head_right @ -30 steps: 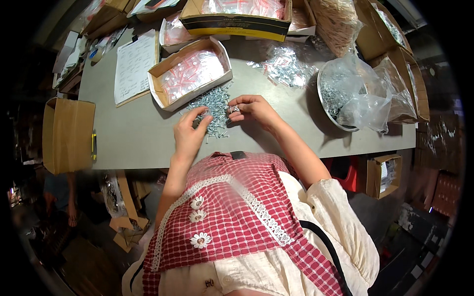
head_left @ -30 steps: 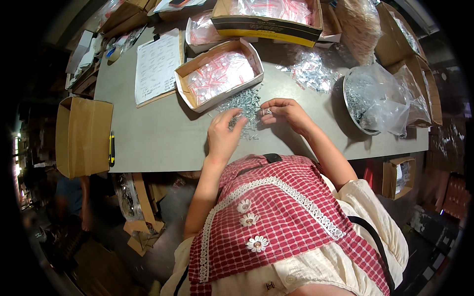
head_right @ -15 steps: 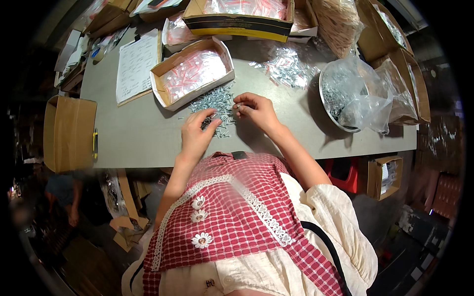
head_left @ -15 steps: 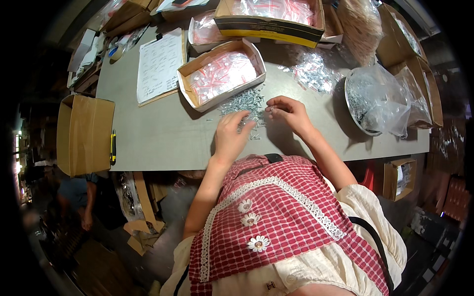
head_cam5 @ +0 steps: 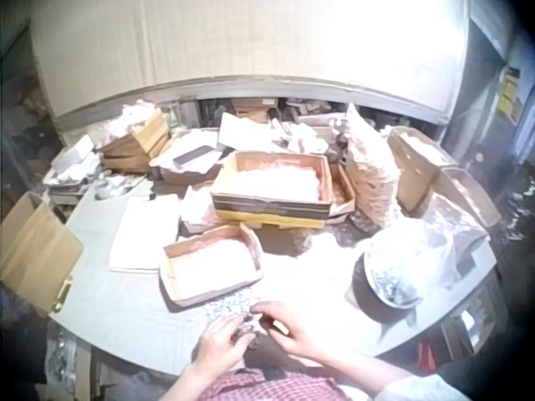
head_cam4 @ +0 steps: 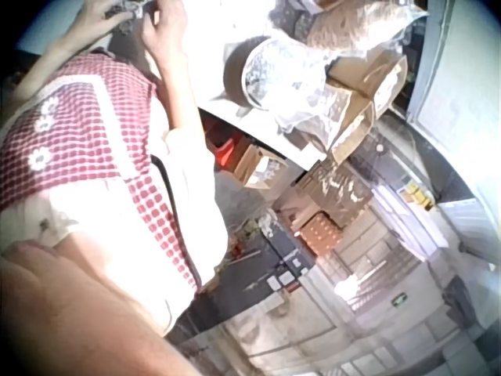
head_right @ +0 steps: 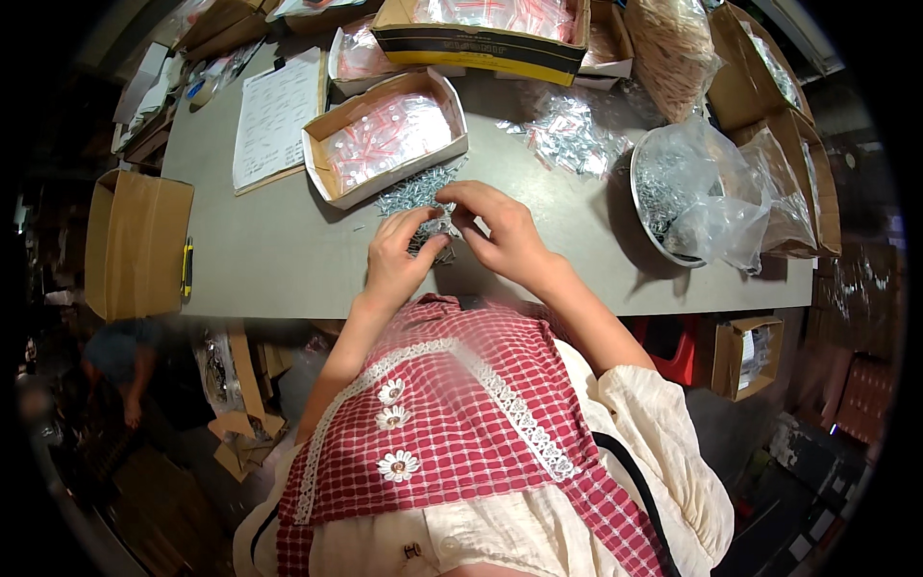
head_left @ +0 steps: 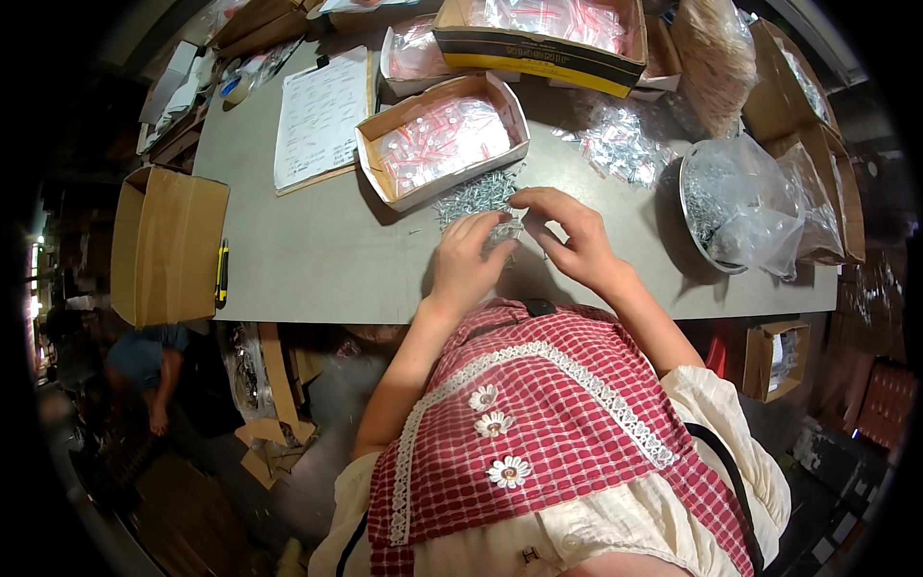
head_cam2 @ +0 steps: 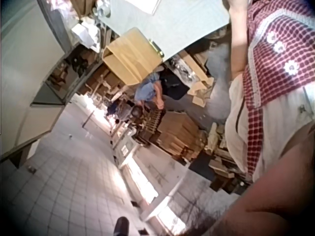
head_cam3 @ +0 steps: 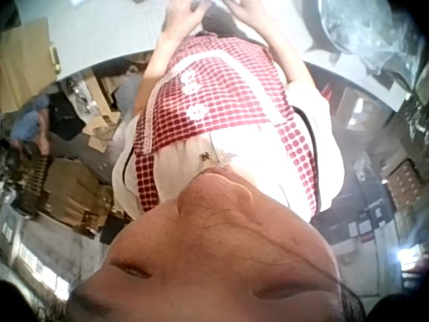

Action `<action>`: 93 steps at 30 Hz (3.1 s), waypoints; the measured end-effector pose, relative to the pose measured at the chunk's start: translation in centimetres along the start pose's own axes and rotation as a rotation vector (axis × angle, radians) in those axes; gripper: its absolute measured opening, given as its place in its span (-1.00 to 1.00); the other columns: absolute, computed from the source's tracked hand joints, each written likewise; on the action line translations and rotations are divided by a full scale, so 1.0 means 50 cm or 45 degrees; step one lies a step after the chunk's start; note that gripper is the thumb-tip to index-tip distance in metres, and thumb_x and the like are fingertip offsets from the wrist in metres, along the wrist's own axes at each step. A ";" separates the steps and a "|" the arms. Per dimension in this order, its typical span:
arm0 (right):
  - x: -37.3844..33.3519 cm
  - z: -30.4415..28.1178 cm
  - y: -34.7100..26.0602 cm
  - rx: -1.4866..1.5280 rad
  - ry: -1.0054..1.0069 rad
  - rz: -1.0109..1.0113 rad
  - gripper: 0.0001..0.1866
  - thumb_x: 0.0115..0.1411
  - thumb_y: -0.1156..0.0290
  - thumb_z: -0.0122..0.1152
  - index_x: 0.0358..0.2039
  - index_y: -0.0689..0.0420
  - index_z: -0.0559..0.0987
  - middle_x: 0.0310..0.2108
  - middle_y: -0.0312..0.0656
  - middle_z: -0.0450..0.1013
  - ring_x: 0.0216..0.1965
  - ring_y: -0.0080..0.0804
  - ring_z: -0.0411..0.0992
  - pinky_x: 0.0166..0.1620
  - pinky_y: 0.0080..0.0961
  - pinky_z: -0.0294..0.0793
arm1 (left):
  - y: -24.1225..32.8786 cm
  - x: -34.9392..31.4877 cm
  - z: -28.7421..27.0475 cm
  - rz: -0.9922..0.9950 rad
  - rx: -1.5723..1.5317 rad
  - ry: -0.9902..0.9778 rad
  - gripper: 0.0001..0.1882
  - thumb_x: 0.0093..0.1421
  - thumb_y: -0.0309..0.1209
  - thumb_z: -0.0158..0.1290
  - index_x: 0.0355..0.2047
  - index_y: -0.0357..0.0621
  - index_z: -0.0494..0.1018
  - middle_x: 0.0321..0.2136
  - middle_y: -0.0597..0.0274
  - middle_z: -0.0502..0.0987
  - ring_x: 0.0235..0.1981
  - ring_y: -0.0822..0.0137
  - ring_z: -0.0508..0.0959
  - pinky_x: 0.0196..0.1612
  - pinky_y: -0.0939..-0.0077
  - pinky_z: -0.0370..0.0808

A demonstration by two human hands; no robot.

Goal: The person sorts small metal parts on a table, places them into a plastic bag, and then retrieves a cardboard box from a pile to place the bag inside.

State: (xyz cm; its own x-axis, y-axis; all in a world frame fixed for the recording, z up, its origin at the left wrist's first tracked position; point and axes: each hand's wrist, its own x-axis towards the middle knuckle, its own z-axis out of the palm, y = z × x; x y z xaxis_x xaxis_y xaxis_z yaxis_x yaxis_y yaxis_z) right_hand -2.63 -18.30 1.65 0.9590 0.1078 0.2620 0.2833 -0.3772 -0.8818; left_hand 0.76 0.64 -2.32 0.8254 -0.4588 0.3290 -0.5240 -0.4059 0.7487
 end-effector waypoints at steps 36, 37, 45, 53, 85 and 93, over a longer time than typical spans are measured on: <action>0.004 0.026 0.019 0.197 -0.263 0.354 -0.85 0.24 0.49 0.19 -0.39 0.27 0.42 -0.52 -0.28 0.40 -0.50 -0.60 0.34 -0.41 -0.62 0.37 | 0.001 -0.006 0.014 -0.144 -0.257 0.149 -0.85 0.14 -0.38 0.06 -0.39 -0.23 0.40 -0.51 0.02 0.51 -0.40 -0.04 0.54 -0.30 0.14 0.44; 0.003 0.027 0.020 0.216 -0.269 0.373 -0.84 0.25 0.48 0.18 -0.40 0.26 0.42 -0.52 -0.28 0.39 -0.50 -0.61 0.33 -0.42 -0.62 0.36 | 0.004 -0.008 0.011 -0.154 -0.269 0.150 -0.85 0.15 -0.39 0.06 -0.39 -0.23 0.40 -0.51 0.02 0.52 -0.41 -0.03 0.55 -0.31 0.15 0.44; -0.022 0.006 0.029 0.248 -0.302 0.531 -0.73 0.27 0.34 0.17 -0.49 0.21 0.39 -0.63 -0.34 0.32 -0.63 -0.68 0.24 -0.59 -0.64 0.22 | 0.036 -0.008 0.010 -0.209 -0.437 0.114 -0.86 0.15 -0.41 0.05 -0.44 -0.26 0.45 -0.53 0.03 0.54 -0.47 0.10 0.58 -0.36 0.27 0.48; -0.027 -0.029 0.027 0.796 0.394 0.525 -0.76 0.25 0.33 0.17 -0.49 0.15 0.40 -0.53 -0.32 0.29 -0.48 -0.55 0.31 -0.36 -0.57 0.33 | -0.133 0.032 0.014 -0.407 -0.856 0.232 -0.91 0.29 -0.58 -0.05 -0.21 -0.24 0.42 -0.36 0.28 0.51 -0.32 0.48 0.48 -0.17 0.56 0.44; 0.013 0.002 0.027 0.313 0.173 0.368 -0.63 0.23 0.35 0.19 -0.01 0.20 0.40 -0.14 -0.17 0.45 -0.39 -0.53 0.46 -0.28 -0.55 0.47 | -0.027 0.161 -0.091 -0.608 -0.848 -0.378 -0.66 0.28 -0.44 0.03 0.05 -0.23 0.43 -0.42 0.37 0.57 -0.47 0.64 0.46 -0.47 0.77 0.37; 0.057 -0.009 -0.003 0.532 -0.039 0.333 -0.70 0.18 0.40 0.25 -0.11 0.23 0.46 -0.33 -0.29 0.49 -0.38 -0.66 0.40 -0.28 -0.65 0.42 | 0.040 0.116 -0.063 -0.639 -0.802 -0.601 -0.54 0.17 -0.49 0.12 0.09 -0.28 0.36 -0.45 0.32 0.58 -0.52 0.63 0.46 -0.53 0.71 0.34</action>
State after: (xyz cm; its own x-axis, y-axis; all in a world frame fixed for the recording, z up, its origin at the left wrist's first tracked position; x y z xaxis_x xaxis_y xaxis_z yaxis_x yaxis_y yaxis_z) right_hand 0.04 -18.37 2.73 0.9961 0.0881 0.0045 0.0040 0.0054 -1.0000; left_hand 5.15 -0.34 2.91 0.6811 -0.6757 -0.2821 0.1952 -0.2038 0.9594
